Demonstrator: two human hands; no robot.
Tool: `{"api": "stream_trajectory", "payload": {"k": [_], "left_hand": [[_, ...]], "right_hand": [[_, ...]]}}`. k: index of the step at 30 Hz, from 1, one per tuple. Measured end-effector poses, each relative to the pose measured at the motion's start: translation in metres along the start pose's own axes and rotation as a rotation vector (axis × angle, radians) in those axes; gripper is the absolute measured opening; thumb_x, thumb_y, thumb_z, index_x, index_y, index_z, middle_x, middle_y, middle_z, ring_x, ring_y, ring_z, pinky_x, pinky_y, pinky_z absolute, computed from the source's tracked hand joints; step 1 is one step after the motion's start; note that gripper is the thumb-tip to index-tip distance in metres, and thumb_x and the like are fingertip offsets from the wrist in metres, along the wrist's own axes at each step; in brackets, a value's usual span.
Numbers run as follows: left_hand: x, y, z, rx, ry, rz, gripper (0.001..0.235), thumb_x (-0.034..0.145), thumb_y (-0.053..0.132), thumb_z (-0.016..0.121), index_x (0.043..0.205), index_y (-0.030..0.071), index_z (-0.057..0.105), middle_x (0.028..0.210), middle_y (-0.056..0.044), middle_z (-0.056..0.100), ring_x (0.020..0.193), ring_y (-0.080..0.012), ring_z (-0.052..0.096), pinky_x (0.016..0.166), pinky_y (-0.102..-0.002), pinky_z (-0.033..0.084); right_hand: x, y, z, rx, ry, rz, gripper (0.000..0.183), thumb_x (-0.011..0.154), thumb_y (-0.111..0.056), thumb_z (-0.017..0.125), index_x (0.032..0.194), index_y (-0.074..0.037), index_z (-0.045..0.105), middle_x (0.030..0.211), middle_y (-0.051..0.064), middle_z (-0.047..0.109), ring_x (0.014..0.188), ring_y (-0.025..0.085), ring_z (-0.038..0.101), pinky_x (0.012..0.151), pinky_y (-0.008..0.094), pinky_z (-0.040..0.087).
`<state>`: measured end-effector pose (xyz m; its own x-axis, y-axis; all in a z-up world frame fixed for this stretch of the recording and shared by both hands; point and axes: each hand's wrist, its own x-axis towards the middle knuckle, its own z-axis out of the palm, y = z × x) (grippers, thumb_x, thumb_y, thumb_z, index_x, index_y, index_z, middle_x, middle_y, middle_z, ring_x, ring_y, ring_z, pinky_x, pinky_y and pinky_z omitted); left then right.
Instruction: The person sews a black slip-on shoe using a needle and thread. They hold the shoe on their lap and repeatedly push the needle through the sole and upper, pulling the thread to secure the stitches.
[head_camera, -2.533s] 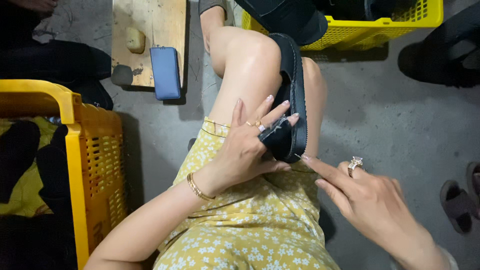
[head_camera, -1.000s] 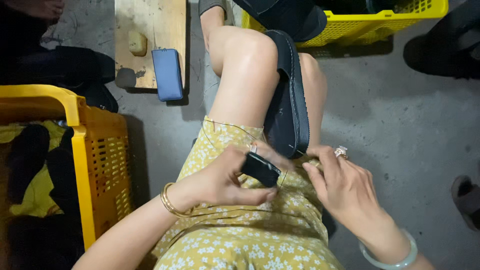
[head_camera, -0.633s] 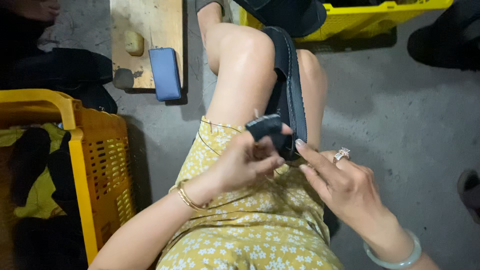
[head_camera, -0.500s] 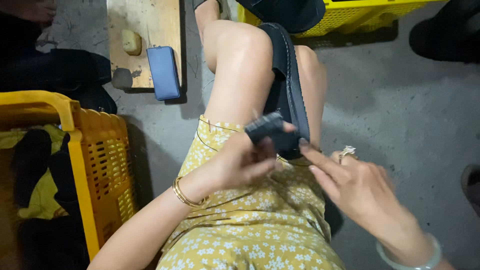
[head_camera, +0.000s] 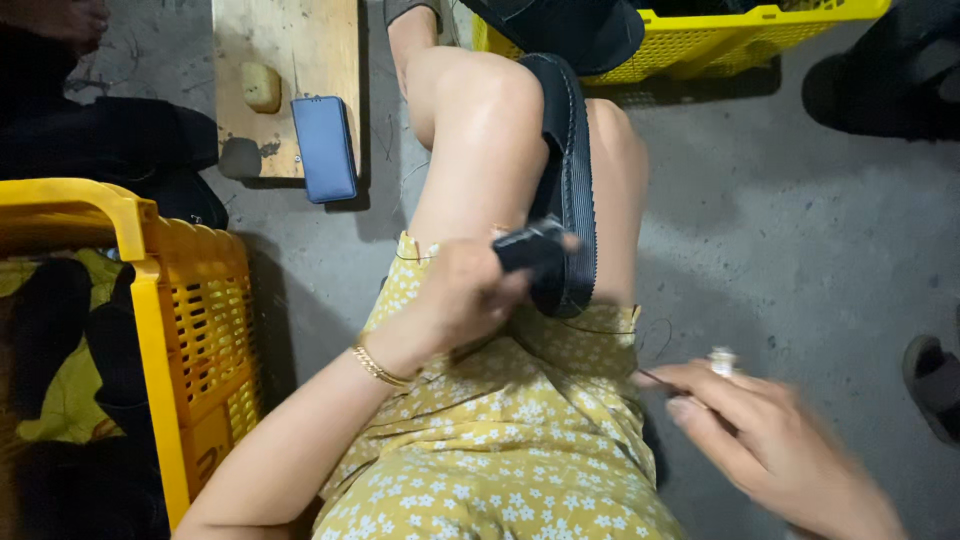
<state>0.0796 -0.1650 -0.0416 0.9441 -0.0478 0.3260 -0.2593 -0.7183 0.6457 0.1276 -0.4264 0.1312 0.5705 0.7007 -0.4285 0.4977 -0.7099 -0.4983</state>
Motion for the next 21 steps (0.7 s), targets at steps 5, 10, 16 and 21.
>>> {"api": "stream_trajectory", "payload": {"k": [5, 10, 16, 21], "left_hand": [[0.012, -0.029, -0.073, 0.198, 0.259, -0.178, 0.024, 0.088, 0.02, 0.06, 0.103, 0.005, 0.05, 0.084, -0.017, 0.06, 0.065, -0.0356, 0.056, 0.055, -0.044, 0.041], [0.005, 0.009, -0.079, 0.173, 0.426, 0.019, 0.02, 0.085, 0.016, 0.063, 0.088, -0.004, 0.063, 0.083, -0.017, 0.065, 0.072, -0.0332, 0.062, 0.064, -0.04, 0.05], [-0.005, 0.035, -0.052, 0.212, 0.211, 0.131, 0.037, 0.076, 0.029, 0.077, 0.06, 0.007, 0.052, 0.059, -0.004, 0.049, 0.062, -0.0241, 0.047, 0.049, -0.037, 0.033], [0.007, 0.073, -0.088, -0.595, -0.049, -0.099, 0.007, 0.08, 0.014, 0.066, 0.074, 0.013, 0.062, 0.06, 0.005, 0.055, 0.05, -0.0062, 0.047, 0.047, -0.022, 0.037]], "right_hand": [[0.021, 0.03, 0.037, 0.442, 0.262, -0.101, 0.017, 0.085, -0.001, 0.045, 0.083, -0.003, 0.062, 0.089, 0.006, 0.065, 0.064, 0.01, 0.061, 0.053, 0.018, 0.054], [0.045, -0.008, 0.056, 0.099, 0.523, -0.051, 0.051, 0.072, -0.057, 0.05, 0.082, -0.007, 0.055, 0.072, 0.001, 0.055, 0.054, 0.008, 0.052, 0.044, 0.022, 0.043], [0.06, -0.025, 0.055, -0.14, 0.669, -0.342, 0.007, 0.084, -0.012, 0.066, 0.084, -0.009, 0.06, 0.087, 0.004, 0.057, 0.064, 0.014, 0.053, 0.049, 0.027, 0.044], [0.065, -0.013, 0.065, 1.118, 0.307, -0.231, 0.025, 0.088, -0.026, 0.058, 0.089, -0.001, 0.062, 0.085, 0.01, 0.061, 0.056, 0.01, 0.058, 0.041, 0.016, 0.046]]}}
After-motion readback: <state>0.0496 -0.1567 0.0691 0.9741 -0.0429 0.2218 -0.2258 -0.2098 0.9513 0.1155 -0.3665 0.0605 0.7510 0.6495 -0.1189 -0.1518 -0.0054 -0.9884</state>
